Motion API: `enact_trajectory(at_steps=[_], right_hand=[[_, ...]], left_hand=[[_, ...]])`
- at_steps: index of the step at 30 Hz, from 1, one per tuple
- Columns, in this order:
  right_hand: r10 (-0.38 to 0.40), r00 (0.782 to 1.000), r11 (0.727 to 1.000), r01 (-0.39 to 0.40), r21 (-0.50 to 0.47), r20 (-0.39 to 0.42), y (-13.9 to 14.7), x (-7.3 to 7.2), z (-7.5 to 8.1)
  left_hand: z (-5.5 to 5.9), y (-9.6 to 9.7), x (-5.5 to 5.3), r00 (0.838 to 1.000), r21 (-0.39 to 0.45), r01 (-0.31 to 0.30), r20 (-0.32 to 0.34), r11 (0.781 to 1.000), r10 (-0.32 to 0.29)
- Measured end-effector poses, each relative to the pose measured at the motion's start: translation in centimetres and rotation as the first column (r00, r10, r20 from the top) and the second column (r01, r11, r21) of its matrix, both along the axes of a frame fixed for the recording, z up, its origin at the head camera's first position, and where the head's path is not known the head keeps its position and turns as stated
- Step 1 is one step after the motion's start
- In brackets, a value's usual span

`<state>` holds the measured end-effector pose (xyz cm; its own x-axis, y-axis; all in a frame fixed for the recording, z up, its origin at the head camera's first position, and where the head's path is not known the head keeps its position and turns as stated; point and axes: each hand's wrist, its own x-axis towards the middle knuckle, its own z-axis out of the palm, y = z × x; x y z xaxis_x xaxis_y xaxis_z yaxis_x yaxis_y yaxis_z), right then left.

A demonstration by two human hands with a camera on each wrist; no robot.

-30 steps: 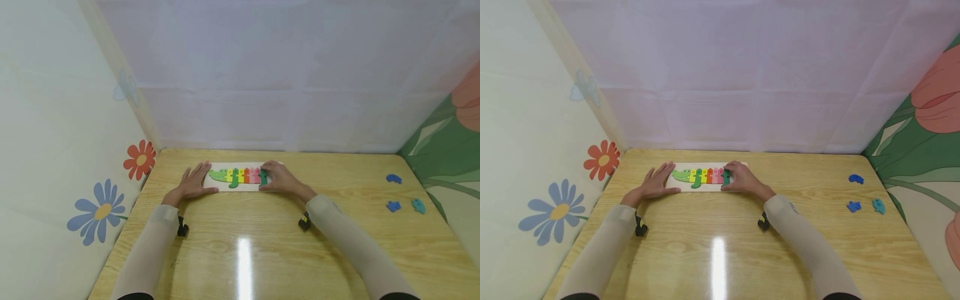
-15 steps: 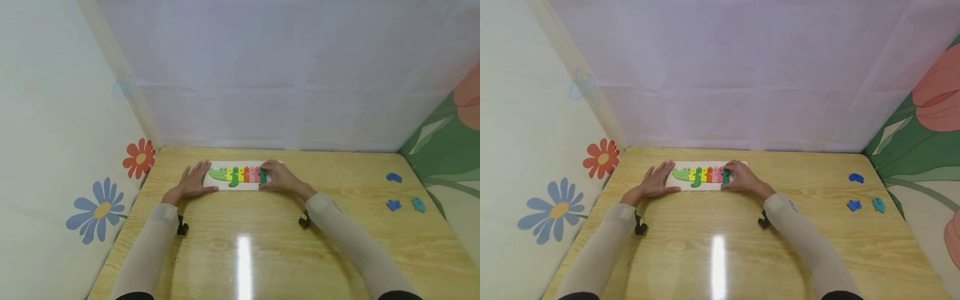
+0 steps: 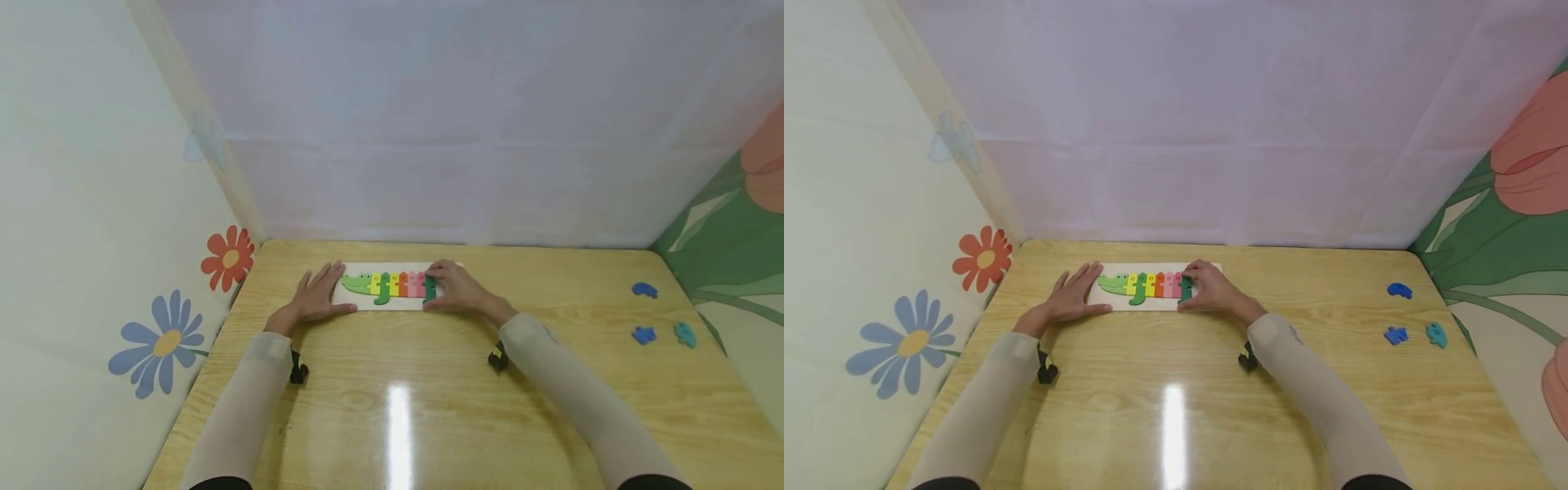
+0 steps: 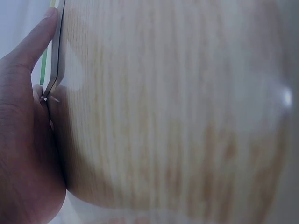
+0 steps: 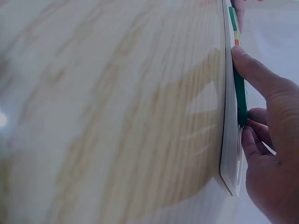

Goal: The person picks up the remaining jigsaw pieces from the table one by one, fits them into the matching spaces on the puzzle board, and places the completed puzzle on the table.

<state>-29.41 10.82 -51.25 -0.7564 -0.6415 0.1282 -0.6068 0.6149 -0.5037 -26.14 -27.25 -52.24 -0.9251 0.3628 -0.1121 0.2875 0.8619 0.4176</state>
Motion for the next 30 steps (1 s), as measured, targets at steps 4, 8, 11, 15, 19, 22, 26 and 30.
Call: enact_trajectory(at_steps=[4, 8, 11, 15, 19, 22, 26, 30], right_hand=[[0.003, 1.0, 1.0, -0.002, -0.007, 0.017, 0.0, -0.08, -0.03], [0.008, 0.999, 1.0, -0.008, -0.002, 0.031, 0.06, -0.2, -0.14], [0.012, 0.999, 1.0, -0.013, 0.013, 0.048, 0.15, -0.2, -0.07], [0.003, 0.996, 1.0, -0.004, 0.014, 0.089, 0.28, -0.16, 0.17], [-0.006, 0.994, 1.0, 0.005, 0.008, 0.112, 0.43, -0.18, 0.3], [0.002, 0.995, 1.0, -0.004, 0.016, 0.102, 0.54, -0.28, 0.19], [0.017, 0.996, 1.0, -0.018, 0.017, 0.088, 0.7, -0.46, 0.02], [0.027, 0.996, 1.0, -0.028, 0.01, 0.082, 0.74, -0.55, -0.02]], left_hand=[[0.18, 0.13, 0.0, 1.0, -0.022, -0.008, 0.007, 1.0, 0.008], [0.17, 0.12, -0.04, 1.0, -0.02, -0.005, 0.008, 1.0, 0.005], [0.05, 0.04, -0.14, 1.0, -0.027, -0.006, 0.008, 1.0, 0.006], [0.05, 0.02, -0.12, 1.0, -0.032, -0.007, 0.011, 0.999, 0.007], [0.07, 0.02, -0.05, 1.0, -0.036, -0.006, 0.014, 0.999, 0.007], [-0.01, -0.02, -0.11, 1.0, -0.044, -0.006, 0.012, 0.999, 0.006], [-0.04, 0.0, -0.13, 1.0, -0.044, -0.003, 0.012, 0.999, 0.003], [-0.23, -0.11, -0.14, 1.0, -0.016, 0.002, 0.003, 1.0, -0.002]])
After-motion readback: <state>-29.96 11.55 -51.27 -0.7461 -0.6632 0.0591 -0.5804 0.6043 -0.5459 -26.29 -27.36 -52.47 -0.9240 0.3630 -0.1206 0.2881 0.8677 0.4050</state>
